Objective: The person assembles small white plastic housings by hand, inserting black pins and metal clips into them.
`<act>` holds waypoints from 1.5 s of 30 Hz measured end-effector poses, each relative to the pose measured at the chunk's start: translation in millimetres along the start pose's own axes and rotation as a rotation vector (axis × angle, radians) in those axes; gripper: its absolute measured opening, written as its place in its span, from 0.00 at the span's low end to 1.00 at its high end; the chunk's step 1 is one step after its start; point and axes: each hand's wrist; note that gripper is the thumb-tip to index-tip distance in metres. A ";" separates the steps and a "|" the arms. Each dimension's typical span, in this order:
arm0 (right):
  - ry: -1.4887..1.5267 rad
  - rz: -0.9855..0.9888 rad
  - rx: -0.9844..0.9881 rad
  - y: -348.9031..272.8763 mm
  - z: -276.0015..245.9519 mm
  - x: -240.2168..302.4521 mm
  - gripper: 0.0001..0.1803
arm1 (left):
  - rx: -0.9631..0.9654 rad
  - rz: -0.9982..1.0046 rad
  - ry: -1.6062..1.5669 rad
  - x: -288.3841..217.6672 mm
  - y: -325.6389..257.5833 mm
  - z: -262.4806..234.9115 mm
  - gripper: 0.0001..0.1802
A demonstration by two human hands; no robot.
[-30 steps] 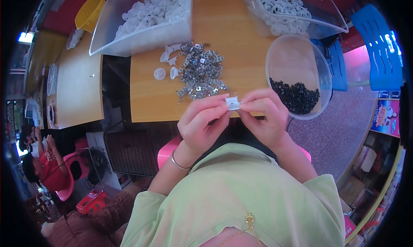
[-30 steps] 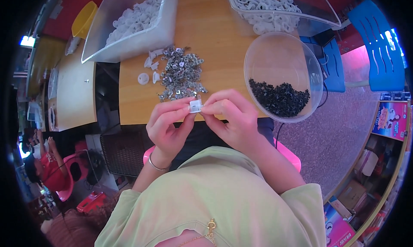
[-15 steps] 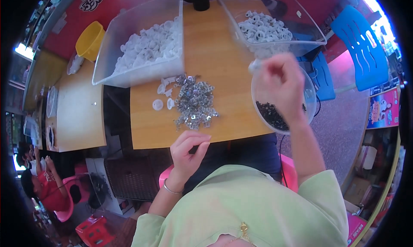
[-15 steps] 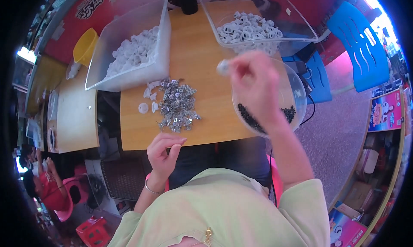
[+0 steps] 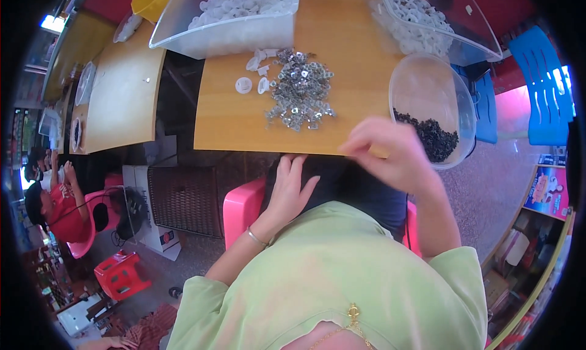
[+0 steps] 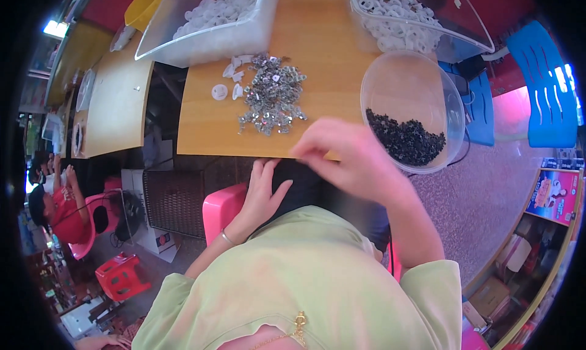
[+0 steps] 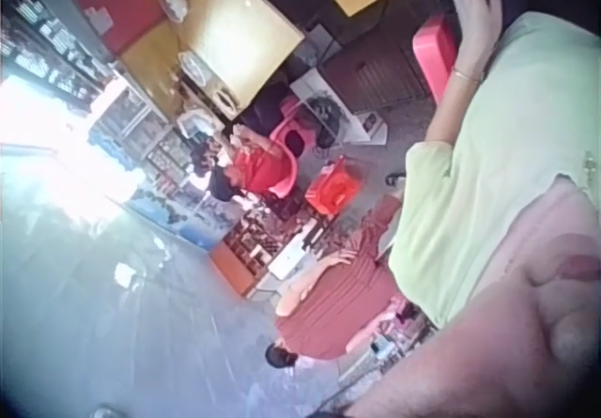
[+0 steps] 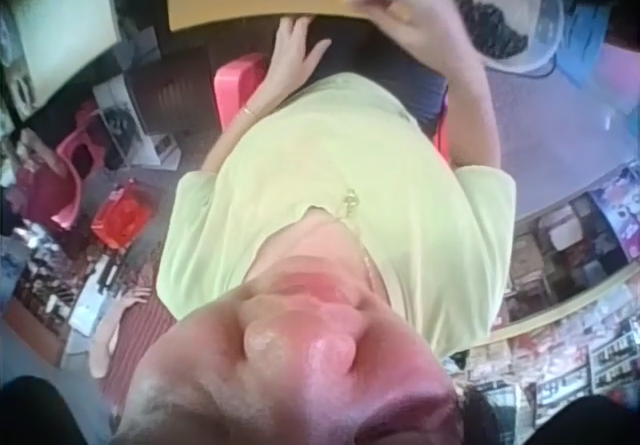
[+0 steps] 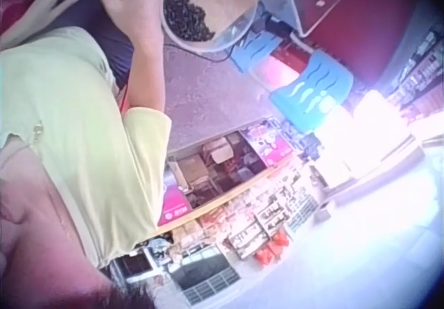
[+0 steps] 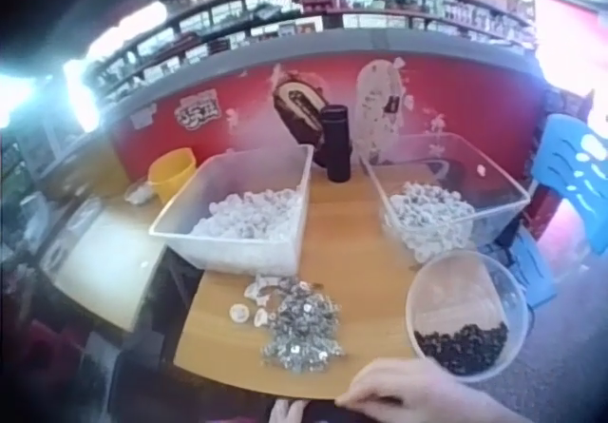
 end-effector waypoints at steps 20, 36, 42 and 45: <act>0.005 0.259 0.404 -81.8 57.3 -54.0 0.13 | -0.020 0.027 0.430 45.2 31.8 17.4 0.37; -0.124 -0.001 0.124 -65.7 104.2 -53.8 0.12 | 0.359 0.237 0.274 4.8 -29.3 -33.3 0.25; -0.102 -0.159 0.191 -22.3 147.6 -84.1 0.11 | 0.260 0.327 0.229 7.1 -13.4 -48.9 0.23; -0.026 -0.076 0.675 11.6 151.4 -81.9 0.08 | 0.212 0.382 0.230 4.5 -9.8 -51.4 0.23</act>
Point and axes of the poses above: each hand's wrist, its own y-axis towards the middle knuckle, its own z-axis out of the palm, x = y × z, and after that the axes turned 4 degrees about -y, right-handed
